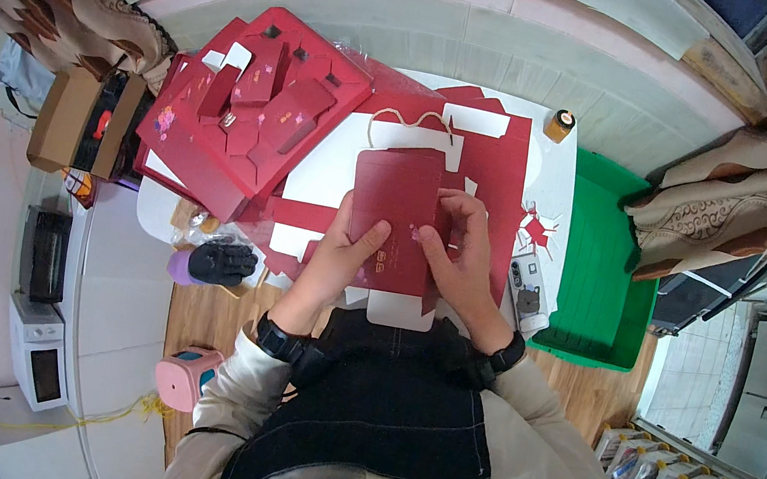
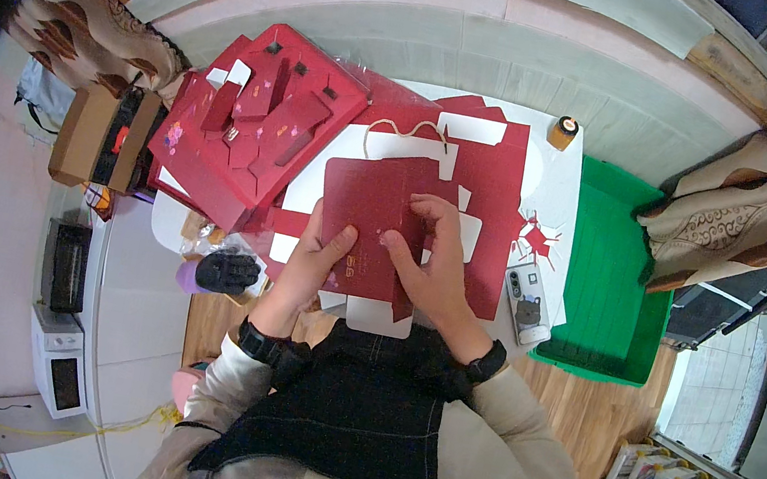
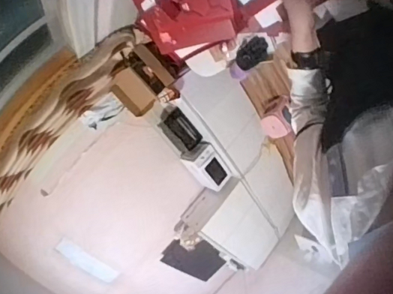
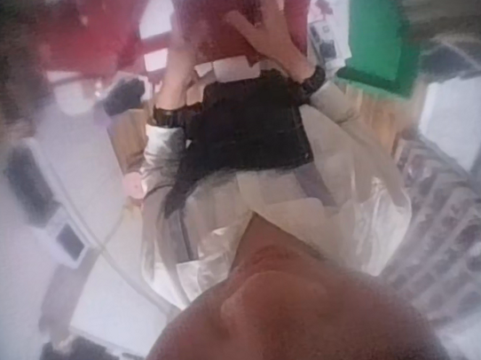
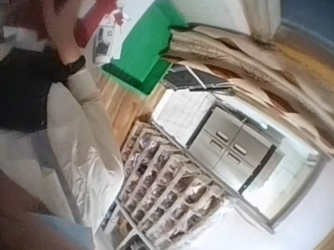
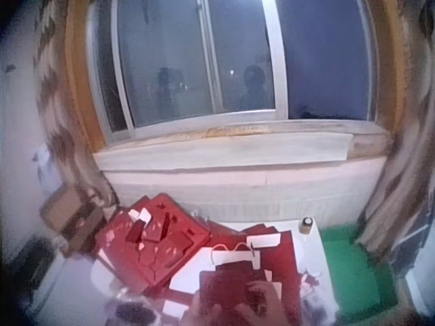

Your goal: The person assembles red paper gift boxes by punching out pre-cut shapes and folding the flat sheets into 3D structures. They handle multiple sheets, fold flaps, and stack the finished boxes on the table.

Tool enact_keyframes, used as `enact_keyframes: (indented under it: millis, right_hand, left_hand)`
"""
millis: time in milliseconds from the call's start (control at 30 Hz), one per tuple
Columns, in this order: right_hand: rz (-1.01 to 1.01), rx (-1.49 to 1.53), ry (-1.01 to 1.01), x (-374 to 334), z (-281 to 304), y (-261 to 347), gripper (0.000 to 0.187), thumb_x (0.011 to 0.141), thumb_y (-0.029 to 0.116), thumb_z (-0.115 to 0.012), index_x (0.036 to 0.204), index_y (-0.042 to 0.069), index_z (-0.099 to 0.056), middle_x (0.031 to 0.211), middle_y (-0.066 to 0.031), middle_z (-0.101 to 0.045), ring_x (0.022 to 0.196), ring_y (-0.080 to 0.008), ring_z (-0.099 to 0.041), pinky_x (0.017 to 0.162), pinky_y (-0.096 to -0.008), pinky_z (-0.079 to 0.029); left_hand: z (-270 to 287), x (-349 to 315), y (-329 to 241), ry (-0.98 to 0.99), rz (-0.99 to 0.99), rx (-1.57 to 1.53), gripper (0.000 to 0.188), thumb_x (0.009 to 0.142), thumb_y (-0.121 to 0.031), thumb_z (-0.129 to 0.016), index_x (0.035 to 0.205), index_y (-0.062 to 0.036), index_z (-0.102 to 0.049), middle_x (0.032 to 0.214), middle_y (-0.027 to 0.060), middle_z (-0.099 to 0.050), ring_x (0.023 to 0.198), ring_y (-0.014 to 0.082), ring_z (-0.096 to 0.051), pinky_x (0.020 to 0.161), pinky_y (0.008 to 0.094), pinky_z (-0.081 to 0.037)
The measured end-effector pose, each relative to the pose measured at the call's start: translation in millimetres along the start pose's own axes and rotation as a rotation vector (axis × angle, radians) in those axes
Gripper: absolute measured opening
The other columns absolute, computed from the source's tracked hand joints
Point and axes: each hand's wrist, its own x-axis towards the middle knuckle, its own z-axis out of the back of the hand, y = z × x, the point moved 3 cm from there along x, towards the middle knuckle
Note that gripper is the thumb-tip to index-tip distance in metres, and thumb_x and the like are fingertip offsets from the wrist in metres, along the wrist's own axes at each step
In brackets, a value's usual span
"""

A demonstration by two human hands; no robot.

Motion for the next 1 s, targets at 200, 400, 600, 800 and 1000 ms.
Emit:
enact_keyframes:
  millis: [200,400,600,800,1000]
  right_hand:
    - [-0.128,0.03,0.199,-6,-11,0,0.02,0.095,0.012,-0.055,0.111,-0.001,-0.053,0.1,-0.0111,-0.056,0.091,-0.019,-0.056,0.081,-0.0314,-0.045]
    - [-0.04,0.072,0.278,-2,-12,3,0.019,0.1,0.014,-0.046,0.108,0.0,-0.056,0.098,-0.0088,-0.049,0.089,-0.0183,-0.051,0.08,-0.0298,-0.043]
    - [-0.304,0.273,0.351,-6,-20,-4,0.036,0.099,0.01,-0.048,0.133,0.006,-0.037,0.116,-0.0091,-0.046,0.103,-0.0166,-0.048,0.091,-0.0295,-0.041]
    - [-0.16,0.241,0.212,-9,-28,-4,0.057,0.098,0.01,-0.05,0.147,0.01,-0.022,0.139,-0.0146,-0.037,0.13,-0.022,-0.038,0.105,-0.038,-0.033]
    - [-0.101,0.082,0.275,-2,-24,-4,0.061,0.099,0.012,-0.048,0.151,0.011,-0.017,0.146,-0.0152,-0.035,0.135,-0.0242,-0.035,0.109,-0.0362,-0.03]
  left_hand:
    - [2,-2,10,-0.115,0.165,-0.048,0.041,0.104,-0.031,-0.046,0.133,-0.0024,-0.047,0.121,0.0074,-0.059,0.107,0.0128,-0.055,0.094,0.0269,-0.045]
    - [15,1,26,0.015,0.143,-0.145,0.04,0.105,-0.031,-0.043,0.13,-0.0006,-0.052,0.118,0.005,-0.061,0.105,0.01,-0.056,0.092,0.0255,-0.045]
    - [35,-13,24,0.04,-0.004,-0.032,0.049,0.099,-0.009,-0.046,0.146,-0.0031,-0.031,0.136,0.0094,-0.048,0.123,0.0151,-0.045,0.104,0.0281,-0.035]
    - [29,-13,22,-0.038,-0.107,-0.017,0.073,0.092,0.003,-0.047,0.151,-0.0108,-0.007,0.135,0.016,-0.044,0.123,0.0221,-0.045,0.106,0.0332,-0.034]
    - [24,-13,17,0.074,-0.039,-0.023,0.076,0.089,0.006,-0.047,0.15,-0.0152,-0.008,0.129,0.0168,-0.049,0.12,0.0224,-0.049,0.101,0.0324,-0.039]
